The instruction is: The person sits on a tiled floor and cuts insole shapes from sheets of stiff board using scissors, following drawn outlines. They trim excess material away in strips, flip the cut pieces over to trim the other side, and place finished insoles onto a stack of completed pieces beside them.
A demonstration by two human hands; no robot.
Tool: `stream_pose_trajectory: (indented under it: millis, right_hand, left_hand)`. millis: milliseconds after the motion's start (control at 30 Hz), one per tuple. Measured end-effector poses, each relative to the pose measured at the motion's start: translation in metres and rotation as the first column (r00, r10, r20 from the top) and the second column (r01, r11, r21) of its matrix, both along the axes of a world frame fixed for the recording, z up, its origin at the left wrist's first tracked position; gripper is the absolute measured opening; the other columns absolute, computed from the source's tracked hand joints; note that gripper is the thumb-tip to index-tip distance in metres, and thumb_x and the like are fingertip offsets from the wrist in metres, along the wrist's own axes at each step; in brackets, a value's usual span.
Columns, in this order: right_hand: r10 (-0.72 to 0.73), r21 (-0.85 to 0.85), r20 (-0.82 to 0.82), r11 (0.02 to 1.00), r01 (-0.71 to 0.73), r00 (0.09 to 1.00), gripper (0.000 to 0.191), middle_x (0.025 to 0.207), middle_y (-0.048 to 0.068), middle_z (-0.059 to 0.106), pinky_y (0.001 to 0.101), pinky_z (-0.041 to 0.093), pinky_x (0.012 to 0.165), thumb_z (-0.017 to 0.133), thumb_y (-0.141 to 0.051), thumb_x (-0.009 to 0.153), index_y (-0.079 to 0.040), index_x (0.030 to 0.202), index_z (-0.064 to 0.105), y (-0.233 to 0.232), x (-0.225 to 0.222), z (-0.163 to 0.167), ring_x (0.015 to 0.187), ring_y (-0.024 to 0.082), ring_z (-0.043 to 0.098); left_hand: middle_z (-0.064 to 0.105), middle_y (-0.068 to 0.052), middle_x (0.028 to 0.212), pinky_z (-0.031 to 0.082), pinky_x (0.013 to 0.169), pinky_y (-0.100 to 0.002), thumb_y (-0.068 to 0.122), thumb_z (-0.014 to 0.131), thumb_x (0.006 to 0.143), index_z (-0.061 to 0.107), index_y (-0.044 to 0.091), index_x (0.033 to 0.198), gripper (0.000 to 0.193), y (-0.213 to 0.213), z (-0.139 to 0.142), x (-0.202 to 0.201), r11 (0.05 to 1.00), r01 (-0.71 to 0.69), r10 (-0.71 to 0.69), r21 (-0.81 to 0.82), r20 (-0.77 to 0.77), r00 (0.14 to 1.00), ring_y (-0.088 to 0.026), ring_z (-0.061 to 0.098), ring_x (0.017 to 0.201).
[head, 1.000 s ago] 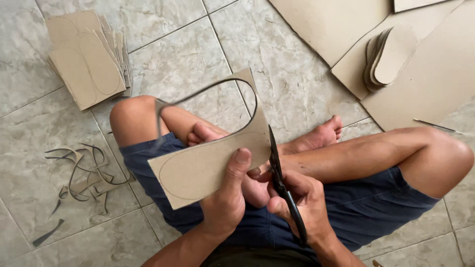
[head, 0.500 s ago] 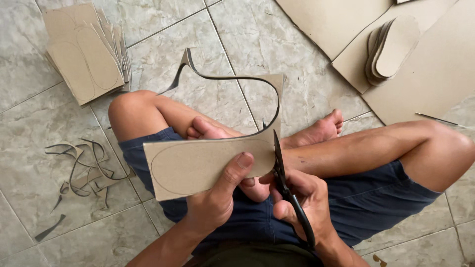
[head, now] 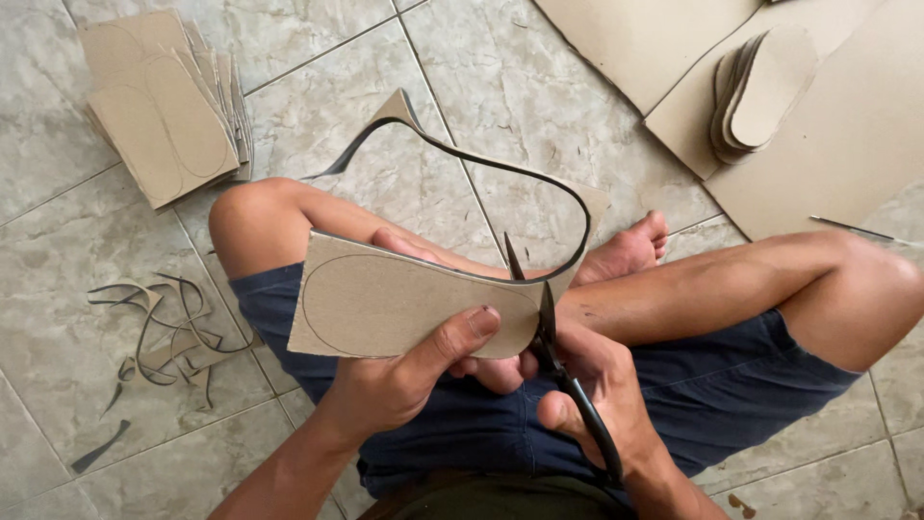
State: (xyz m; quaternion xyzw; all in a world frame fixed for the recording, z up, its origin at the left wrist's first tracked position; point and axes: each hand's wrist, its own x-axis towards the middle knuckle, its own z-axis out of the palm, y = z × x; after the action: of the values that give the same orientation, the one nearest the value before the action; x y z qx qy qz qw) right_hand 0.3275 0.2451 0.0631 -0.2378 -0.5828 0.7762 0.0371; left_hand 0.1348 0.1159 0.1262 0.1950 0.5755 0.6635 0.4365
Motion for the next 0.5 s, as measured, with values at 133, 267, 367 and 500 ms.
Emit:
stream_pose_trajectory:
  millis: [133,267,367,500]
  right_hand:
    - [0.025,-0.028,0.053,0.999,-0.023,0.998,0.079,0.083,0.000,0.056,0.0264,0.037,0.064,0.078,-0.075,0.073,0.000,0.097,0.068,0.002,-0.008,0.010,0.075,0.010,0.048]
    - [0.039,-0.058,0.071,0.998,-0.035,0.997,0.081,0.082,0.000,0.057,0.0265,0.038,0.062,0.077,-0.076,0.071,0.000,0.098,0.068,0.001,-0.012,0.016,0.074,0.011,0.049]
    - [-0.007,-0.005,-0.092,1.000,0.007,0.996,0.081,0.093,-0.004,0.057,0.0234,0.041,0.077,0.072,-0.079,0.080,-0.003,0.107,0.063,0.000,-0.011,0.014,0.088,0.007,0.051]
    - [0.065,-0.016,0.049,0.998,-0.064,0.997,0.081,0.089,0.002,0.055,0.0288,0.041,0.073,0.079,-0.074,0.076,0.001,0.102,0.066,0.002,-0.004,0.009,0.083,0.013,0.048]
  left_hand:
    - [0.071,-0.004,0.078,0.047,0.053,-0.023,0.011,0.071,0.095,0.074,-0.004,0.107,0.020,0.001,0.004,-0.014,0.994,0.064,-0.059,-0.093,0.059,0.997,-0.008,0.059,0.062]
    - [0.072,-0.003,0.077,0.048,0.051,-0.023,0.013,0.074,0.093,0.074,-0.002,0.107,0.020,0.000,0.010,-0.019,0.988,0.105,-0.102,-0.117,0.031,0.994,-0.008,0.060,0.060]
    - [0.074,-0.002,0.079,0.048,0.053,-0.022,0.016,0.071,0.097,0.076,0.000,0.108,0.020,0.001,0.013,-0.024,0.975,0.200,-0.199,-0.095,0.021,0.980,-0.007,0.060,0.063]
    - [0.073,-0.003,0.073,0.047,0.048,-0.024,0.016,0.075,0.090,0.077,0.000,0.101,0.020,0.004,0.018,-0.032,0.961,0.185,-0.183,-0.207,0.031,0.983,-0.008,0.060,0.058]
